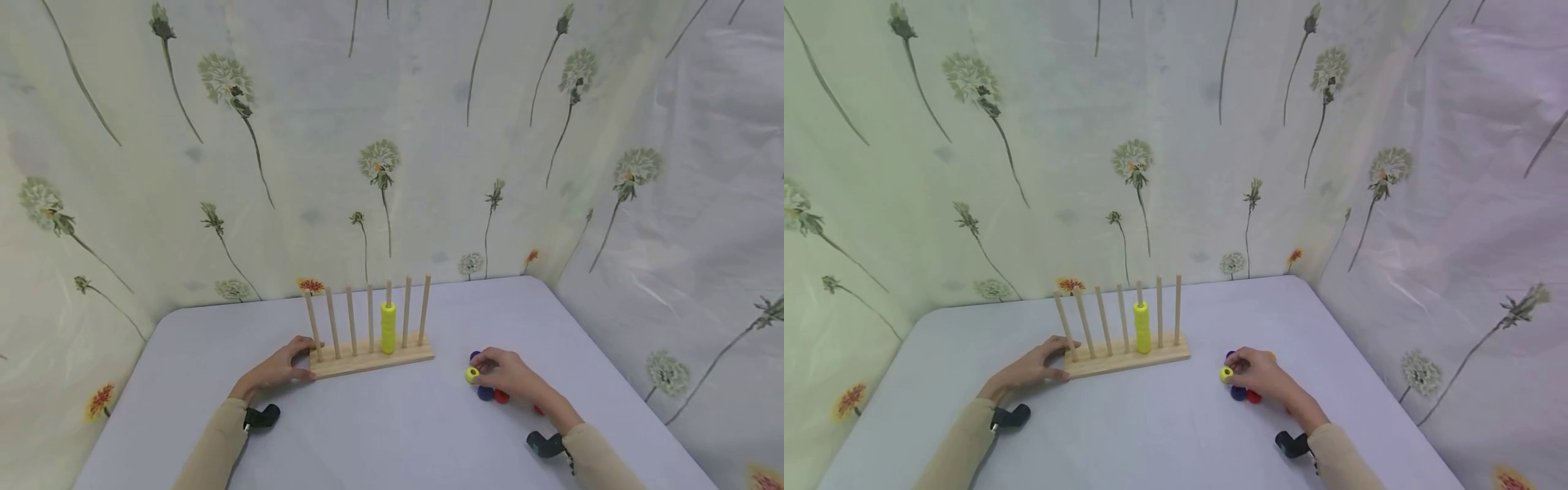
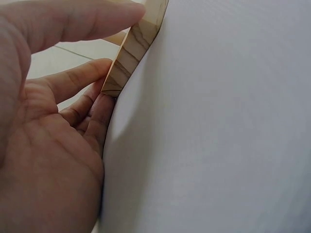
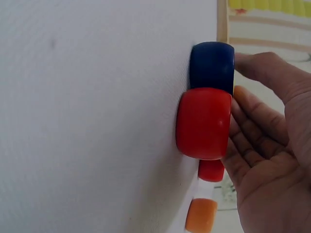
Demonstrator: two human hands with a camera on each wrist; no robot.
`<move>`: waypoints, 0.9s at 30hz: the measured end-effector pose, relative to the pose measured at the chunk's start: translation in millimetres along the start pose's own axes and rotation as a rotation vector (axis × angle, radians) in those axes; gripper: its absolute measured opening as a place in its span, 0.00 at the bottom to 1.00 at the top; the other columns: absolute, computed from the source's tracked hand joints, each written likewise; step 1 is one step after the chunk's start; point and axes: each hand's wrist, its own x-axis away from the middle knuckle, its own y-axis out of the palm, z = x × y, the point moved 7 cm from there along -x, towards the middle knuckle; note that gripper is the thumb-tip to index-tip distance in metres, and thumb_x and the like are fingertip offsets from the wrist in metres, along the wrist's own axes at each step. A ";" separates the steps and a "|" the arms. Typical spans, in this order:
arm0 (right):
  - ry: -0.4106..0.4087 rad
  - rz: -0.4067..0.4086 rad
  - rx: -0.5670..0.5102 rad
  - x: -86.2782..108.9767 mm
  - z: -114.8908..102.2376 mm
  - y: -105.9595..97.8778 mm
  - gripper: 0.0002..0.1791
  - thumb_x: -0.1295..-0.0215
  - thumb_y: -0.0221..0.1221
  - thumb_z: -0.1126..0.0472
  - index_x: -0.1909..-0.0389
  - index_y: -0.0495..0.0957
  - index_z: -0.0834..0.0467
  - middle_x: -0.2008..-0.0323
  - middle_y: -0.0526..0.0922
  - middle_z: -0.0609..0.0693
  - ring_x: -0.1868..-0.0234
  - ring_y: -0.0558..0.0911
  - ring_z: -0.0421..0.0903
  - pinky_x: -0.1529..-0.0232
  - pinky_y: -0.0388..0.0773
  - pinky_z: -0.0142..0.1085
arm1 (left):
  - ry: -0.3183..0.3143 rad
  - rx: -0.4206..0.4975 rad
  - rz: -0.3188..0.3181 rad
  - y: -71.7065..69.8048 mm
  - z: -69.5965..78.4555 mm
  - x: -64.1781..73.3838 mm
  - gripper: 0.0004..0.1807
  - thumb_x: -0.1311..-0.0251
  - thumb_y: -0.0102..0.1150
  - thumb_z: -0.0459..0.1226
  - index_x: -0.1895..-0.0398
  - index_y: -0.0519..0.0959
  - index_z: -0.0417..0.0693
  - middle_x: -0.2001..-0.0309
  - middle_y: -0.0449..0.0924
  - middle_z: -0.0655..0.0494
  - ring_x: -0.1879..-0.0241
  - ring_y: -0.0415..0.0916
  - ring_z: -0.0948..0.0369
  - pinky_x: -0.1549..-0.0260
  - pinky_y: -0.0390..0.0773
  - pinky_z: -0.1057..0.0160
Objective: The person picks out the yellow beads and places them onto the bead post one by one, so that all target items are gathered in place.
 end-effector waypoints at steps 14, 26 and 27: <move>0.042 0.039 0.044 0.1 -5.0 2.7 0.13 0.46 0.69 0.55 0.59 0.80 0.49 0.63 0.81 0.40 0.60 0.78 0.39 0.59 0.76 0.33 | 0.004 0.003 0.000 -0.3 0.4 0.8 0.39 0.51 0.71 0.46 0.34 0.69 0.49 0.35 0.63 0.47 0.33 0.59 0.47 0.35 0.57 0.41; -0.037 0.017 -0.149 -17.4 -29.1 -9.6 0.12 0.40 0.64 0.61 0.56 0.79 0.55 0.62 0.80 0.49 0.63 0.76 0.44 0.64 0.76 0.29 | 0.008 0.002 -0.002 -1.3 2.6 1.2 0.37 0.50 0.71 0.45 0.35 0.70 0.49 0.35 0.63 0.47 0.33 0.58 0.47 0.35 0.57 0.40; -0.045 0.020 -0.147 -19.6 -33.4 -11.4 0.12 0.40 0.64 0.61 0.56 0.79 0.55 0.62 0.80 0.49 0.62 0.76 0.44 0.63 0.76 0.29 | 0.006 0.005 -0.003 -1.5 2.7 1.4 0.38 0.50 0.71 0.45 0.34 0.69 0.49 0.35 0.62 0.47 0.33 0.58 0.47 0.35 0.57 0.40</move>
